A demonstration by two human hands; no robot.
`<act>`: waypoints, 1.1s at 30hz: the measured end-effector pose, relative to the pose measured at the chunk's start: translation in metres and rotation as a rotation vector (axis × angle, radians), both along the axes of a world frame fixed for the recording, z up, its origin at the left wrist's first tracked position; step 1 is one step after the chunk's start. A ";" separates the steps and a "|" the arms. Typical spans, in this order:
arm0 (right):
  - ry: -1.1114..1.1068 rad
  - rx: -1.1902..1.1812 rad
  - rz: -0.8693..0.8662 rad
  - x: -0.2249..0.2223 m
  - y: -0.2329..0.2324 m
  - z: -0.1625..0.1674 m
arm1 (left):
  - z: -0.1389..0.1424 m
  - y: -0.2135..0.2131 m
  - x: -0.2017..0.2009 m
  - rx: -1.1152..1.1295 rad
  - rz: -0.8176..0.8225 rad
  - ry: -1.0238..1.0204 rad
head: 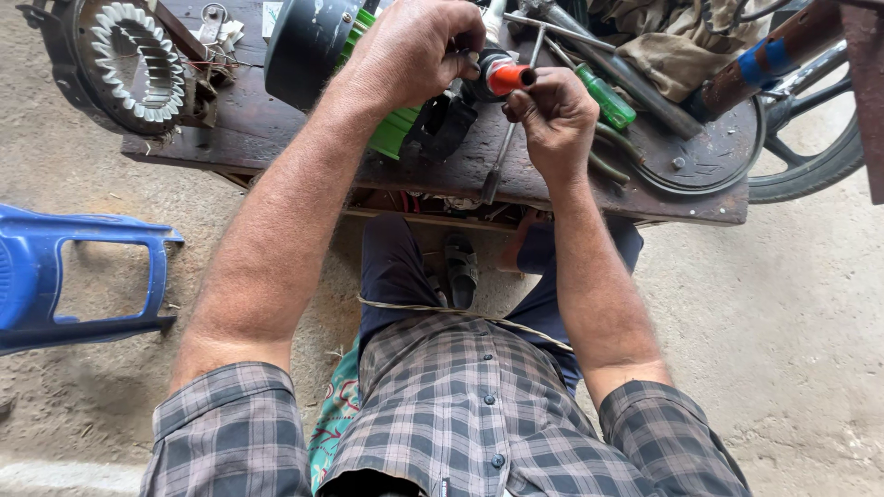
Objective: The person uses a screwdriver to adjust a small metal plate and then attaches it to a larger mechanical component with a green casing. They use a wrench to tighten bolts and wipe the assembly with a cloth.
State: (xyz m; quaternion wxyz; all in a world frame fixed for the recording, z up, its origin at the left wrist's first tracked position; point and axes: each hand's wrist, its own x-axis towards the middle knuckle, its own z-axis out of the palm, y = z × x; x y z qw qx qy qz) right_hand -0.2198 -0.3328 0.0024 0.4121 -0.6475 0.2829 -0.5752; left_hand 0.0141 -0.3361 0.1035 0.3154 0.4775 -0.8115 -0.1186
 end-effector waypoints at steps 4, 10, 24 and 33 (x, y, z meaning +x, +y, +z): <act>-0.024 -0.141 -0.004 0.001 0.002 -0.003 | -0.006 -0.006 0.001 -0.079 -0.042 -0.067; 0.084 -0.145 -0.054 0.000 0.004 -0.006 | -0.007 -0.023 0.000 0.047 -0.070 -0.082; 0.013 0.021 0.051 -0.007 -0.006 -0.002 | -0.007 -0.028 -0.012 0.157 0.007 0.012; -0.026 -0.008 0.043 -0.012 -0.008 0.003 | -0.001 -0.022 -0.003 0.014 -0.098 0.086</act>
